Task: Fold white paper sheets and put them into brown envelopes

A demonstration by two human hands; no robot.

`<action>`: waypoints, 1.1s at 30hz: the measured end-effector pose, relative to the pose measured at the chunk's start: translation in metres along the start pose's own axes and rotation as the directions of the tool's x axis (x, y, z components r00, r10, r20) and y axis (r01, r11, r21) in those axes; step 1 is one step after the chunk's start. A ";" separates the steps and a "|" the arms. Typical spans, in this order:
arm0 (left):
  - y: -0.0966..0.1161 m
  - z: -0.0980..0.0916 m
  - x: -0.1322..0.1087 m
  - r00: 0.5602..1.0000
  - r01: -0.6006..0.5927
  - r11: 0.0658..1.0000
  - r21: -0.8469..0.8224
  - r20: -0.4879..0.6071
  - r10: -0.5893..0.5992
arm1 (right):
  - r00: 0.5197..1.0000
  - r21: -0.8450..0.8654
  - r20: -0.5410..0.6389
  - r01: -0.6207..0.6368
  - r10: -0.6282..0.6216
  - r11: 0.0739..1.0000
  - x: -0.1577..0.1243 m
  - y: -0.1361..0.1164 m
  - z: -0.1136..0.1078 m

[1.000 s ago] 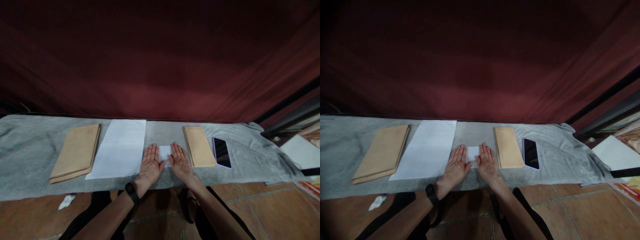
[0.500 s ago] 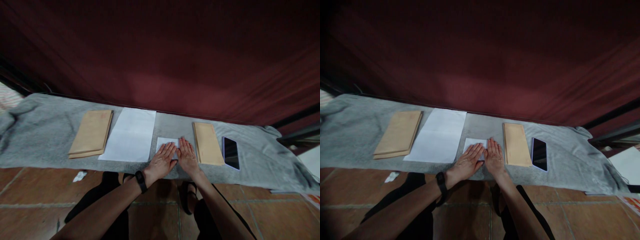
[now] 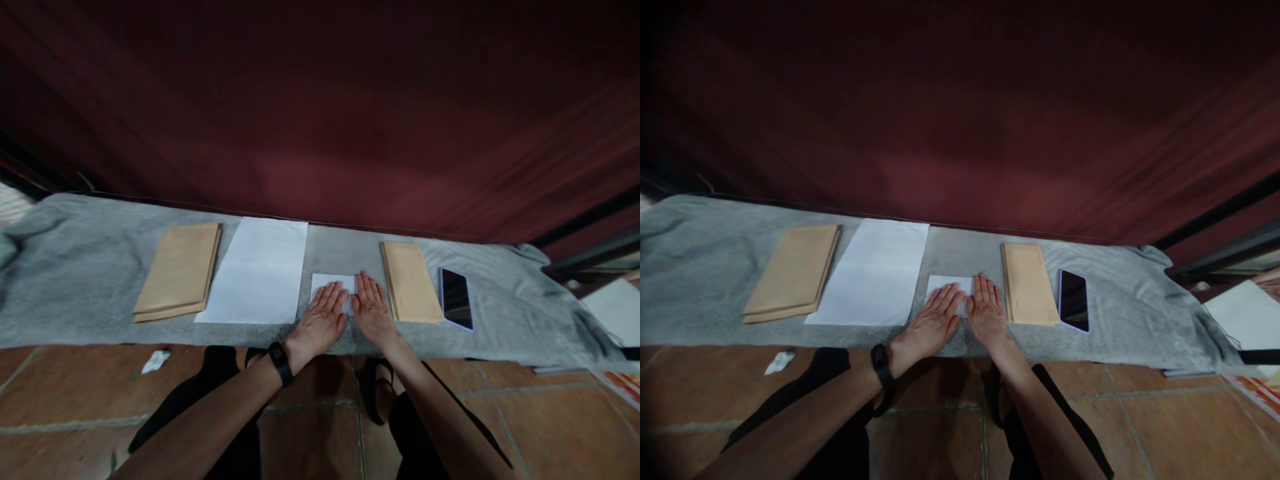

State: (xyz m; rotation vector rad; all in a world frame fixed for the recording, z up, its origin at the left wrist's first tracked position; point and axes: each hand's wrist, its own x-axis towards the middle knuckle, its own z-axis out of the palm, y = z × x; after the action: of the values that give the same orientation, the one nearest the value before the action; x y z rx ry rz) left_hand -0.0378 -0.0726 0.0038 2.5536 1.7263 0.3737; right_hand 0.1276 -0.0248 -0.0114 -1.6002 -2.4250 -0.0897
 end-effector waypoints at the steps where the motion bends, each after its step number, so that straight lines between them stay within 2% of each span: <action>1: 0.000 0.001 0.000 1.000 0.021 1.000 0.012 -0.003 -0.021 | 1.000 0.000 -0.002 -0.009 0.009 1.000 0.000 -0.001 -0.001; 6: -0.002 0.007 0.001 0.996 0.083 0.995 0.060 -0.030 -0.081 | 0.998 -0.001 -0.011 -0.058 0.058 0.998 -0.006 -0.005 -0.003; 11: -0.008 0.006 0.003 0.999 0.042 0.995 0.086 -0.014 -0.041 | 0.996 0.009 -0.033 -0.080 0.081 0.997 -0.013 -0.006 -0.001; 16: -0.009 0.006 0.004 0.998 0.056 0.992 0.115 -0.027 -0.053 | 0.994 -0.003 -0.071 -0.083 0.083 0.997 -0.023 -0.006 -0.002; 22: -0.012 0.006 0.005 0.999 0.040 0.994 0.097 -0.039 -0.037 | 0.996 -0.004 0.021 -0.090 0.090 0.996 -0.032 -0.008 -0.013; 27: -0.015 0.004 0.005 0.999 -0.018 0.997 0.080 -0.033 0.021 | 0.990 0.041 0.111 -0.097 0.092 0.994 -0.025 -0.004 -0.033; 30: -0.014 0.003 0.005 1.000 -0.015 0.996 0.089 -0.018 0.016 | 0.988 0.116 0.106 -0.124 0.112 0.985 -0.017 -0.002 -0.042; 33: -0.013 0.002 0.005 1.000 -0.021 0.996 0.092 -0.017 0.023 | 0.996 0.190 0.074 -0.055 0.042 0.980 -0.013 -0.005 -0.041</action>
State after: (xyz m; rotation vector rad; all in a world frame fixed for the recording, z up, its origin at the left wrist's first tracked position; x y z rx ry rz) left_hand -0.0475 -0.0628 0.0008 2.6424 1.7633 0.3265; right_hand 0.1347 -0.0461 0.0257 -1.5987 -2.3611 0.2058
